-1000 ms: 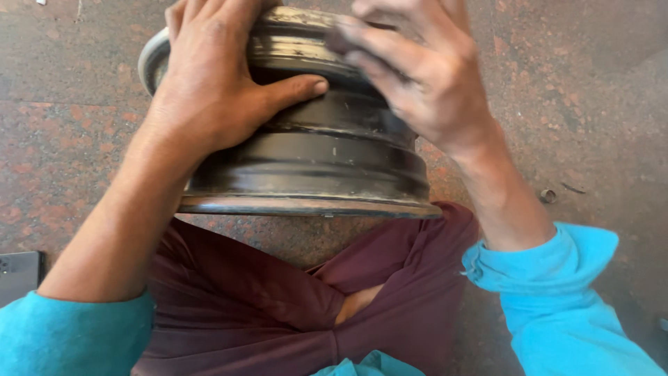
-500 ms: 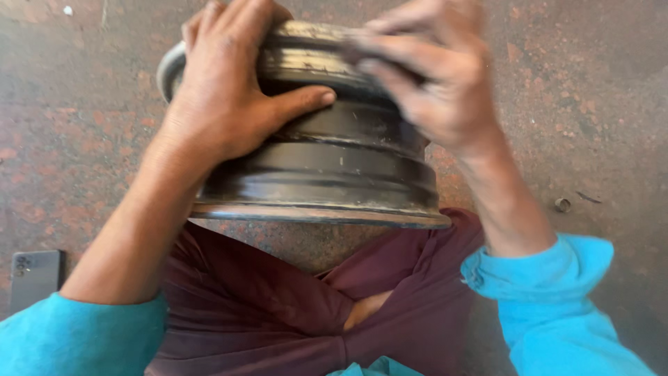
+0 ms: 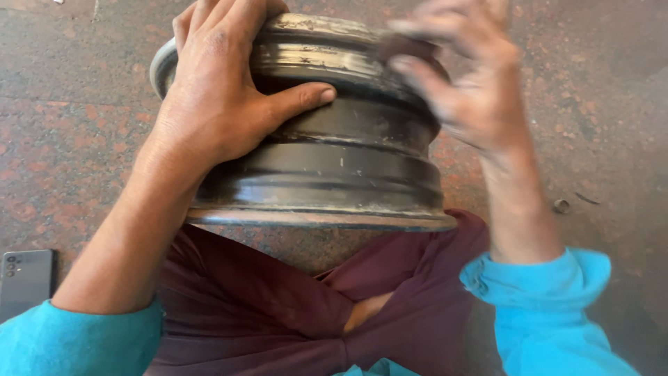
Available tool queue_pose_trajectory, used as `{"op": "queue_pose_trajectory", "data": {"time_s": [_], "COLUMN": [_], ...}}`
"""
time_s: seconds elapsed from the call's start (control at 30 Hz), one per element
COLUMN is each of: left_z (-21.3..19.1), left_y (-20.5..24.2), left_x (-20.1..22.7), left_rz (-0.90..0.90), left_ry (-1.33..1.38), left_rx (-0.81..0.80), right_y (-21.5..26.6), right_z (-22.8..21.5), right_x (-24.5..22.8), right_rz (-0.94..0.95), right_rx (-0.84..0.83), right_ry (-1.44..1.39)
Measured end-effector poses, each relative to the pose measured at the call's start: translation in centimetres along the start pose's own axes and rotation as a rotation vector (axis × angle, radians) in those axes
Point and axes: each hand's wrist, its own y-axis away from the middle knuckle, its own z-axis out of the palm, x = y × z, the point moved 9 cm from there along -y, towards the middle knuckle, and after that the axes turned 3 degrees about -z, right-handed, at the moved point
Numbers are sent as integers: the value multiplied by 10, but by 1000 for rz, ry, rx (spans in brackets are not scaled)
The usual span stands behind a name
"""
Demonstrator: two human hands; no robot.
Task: The person sits on the floor and uses a piece of sandpaper to manually sand the rim and inner surface of a metal wheel rim. They rotate the rim to access different areas, applying pressure to smooth the metal surface.
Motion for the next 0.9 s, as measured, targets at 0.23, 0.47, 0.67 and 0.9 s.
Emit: {"op": "queue_pose_trajectory", "data": {"time_s": [0.23, 0.47, 0.67, 0.9], "left_z": [11, -3, 6, 0], "left_y": [-5, 5, -6, -3], "left_x": [-1, -9, 2, 0], "left_rz": [-29, 42, 6, 12], "left_ry": [-20, -25, -20, -2], "left_rx": [4, 49, 42, 66], "right_y": [-17, 3, -22, -12], "right_z": [27, -8, 23, 2], "right_x": [23, 20, 24, 0], "right_rz": [248, 36, 133, -70], "right_rx": [-27, 34, -50, 53], "right_ry": [-384, -18, -268, 111]}}
